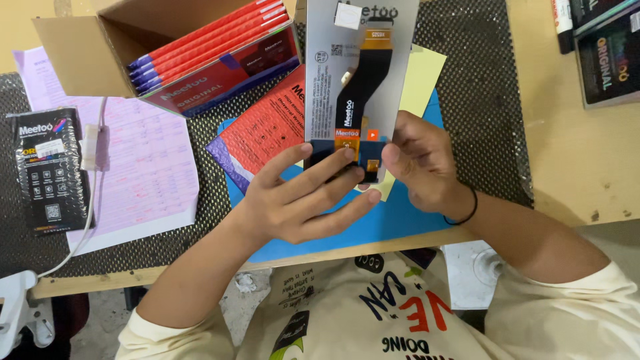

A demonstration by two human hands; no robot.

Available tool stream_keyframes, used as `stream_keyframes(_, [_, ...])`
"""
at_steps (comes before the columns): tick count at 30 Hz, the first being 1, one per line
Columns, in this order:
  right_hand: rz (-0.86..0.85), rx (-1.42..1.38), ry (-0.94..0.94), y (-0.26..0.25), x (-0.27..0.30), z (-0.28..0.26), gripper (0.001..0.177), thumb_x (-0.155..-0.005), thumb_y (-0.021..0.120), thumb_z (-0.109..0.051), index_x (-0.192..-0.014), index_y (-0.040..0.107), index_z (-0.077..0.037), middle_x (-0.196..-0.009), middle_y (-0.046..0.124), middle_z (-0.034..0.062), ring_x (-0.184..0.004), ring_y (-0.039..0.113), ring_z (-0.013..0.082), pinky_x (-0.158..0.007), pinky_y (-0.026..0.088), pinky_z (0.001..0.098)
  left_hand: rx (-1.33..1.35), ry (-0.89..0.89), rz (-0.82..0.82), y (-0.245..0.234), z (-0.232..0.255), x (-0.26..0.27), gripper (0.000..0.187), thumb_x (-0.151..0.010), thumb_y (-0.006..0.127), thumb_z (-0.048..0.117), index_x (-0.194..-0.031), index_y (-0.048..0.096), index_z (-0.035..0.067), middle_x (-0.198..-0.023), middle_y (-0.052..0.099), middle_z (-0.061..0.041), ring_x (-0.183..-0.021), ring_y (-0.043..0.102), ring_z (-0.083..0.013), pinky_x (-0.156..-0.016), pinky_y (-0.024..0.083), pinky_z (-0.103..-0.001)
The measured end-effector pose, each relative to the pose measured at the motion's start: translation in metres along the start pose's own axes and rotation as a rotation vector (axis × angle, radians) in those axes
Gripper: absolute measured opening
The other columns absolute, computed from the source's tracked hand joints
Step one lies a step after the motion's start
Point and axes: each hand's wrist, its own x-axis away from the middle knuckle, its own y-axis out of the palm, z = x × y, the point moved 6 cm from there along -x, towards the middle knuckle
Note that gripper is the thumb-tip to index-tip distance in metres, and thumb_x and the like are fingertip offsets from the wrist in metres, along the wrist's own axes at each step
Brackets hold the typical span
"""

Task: The person removes a phone screen from a protective plastic film, writes on a small white label on the back of the screen with a pen, and then places the screen inside a red paper envelope.

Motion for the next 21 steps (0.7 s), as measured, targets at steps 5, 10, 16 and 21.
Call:
stream_keyframes(5, [-0.003,0.028,-0.058,0.0,0.002,-0.002,0.036,-0.103,0.056,-0.037,-0.106,0.056,-0.001,-0.084,0.054,0.0029,-0.075,0.048,0.0133,-0.069,0.042,0.0283,-0.03,0.023,0.003,-0.001,0.002,0.001,0.005,-0.1,0.076,0.018,-0.104,0.074,0.02,-0.107,0.073,0.005,-0.109,0.072,-0.0131,-0.1,0.046,-0.036])
stream_keyframes(10, [-0.064,0.05,-0.054,0.003,-0.001,-0.008,0.04,-0.104,0.056,-0.035,-0.115,0.062,0.003,-0.103,0.069,0.0094,-0.091,0.067,0.019,-0.081,0.056,0.0301,0.004,0.074,0.039,-0.008,0.001,0.001,0.008,-0.103,0.073,0.018,-0.11,0.077,0.019,-0.109,0.072,0.003,-0.107,0.072,-0.016,-0.105,0.042,-0.037])
stream_keyframes(16, [-0.144,-0.15,0.084,0.018,-0.014,0.013,0.029,-0.101,0.056,-0.024,-0.087,0.063,0.001,-0.058,0.059,0.0107,-0.056,0.06,0.0134,-0.056,0.053,0.0274,0.177,-0.161,0.324,-0.009,-0.011,0.005,0.02,-0.09,0.073,-0.003,-0.078,0.075,0.013,-0.089,0.078,-0.008,-0.072,0.078,-0.0256,-0.068,0.055,-0.035])
stream_keyframes(21, [-0.176,-0.149,0.172,0.015,-0.013,0.027,0.035,-0.11,0.044,-0.021,-0.083,0.058,-0.005,-0.067,0.069,0.0145,-0.068,0.076,0.0194,-0.061,0.059,0.0291,0.161,-0.227,0.248,-0.007,-0.019,0.0,0.006,-0.092,0.074,-0.003,-0.089,0.075,0.002,-0.086,0.076,-0.014,-0.075,0.077,-0.0342,-0.062,0.058,-0.041])
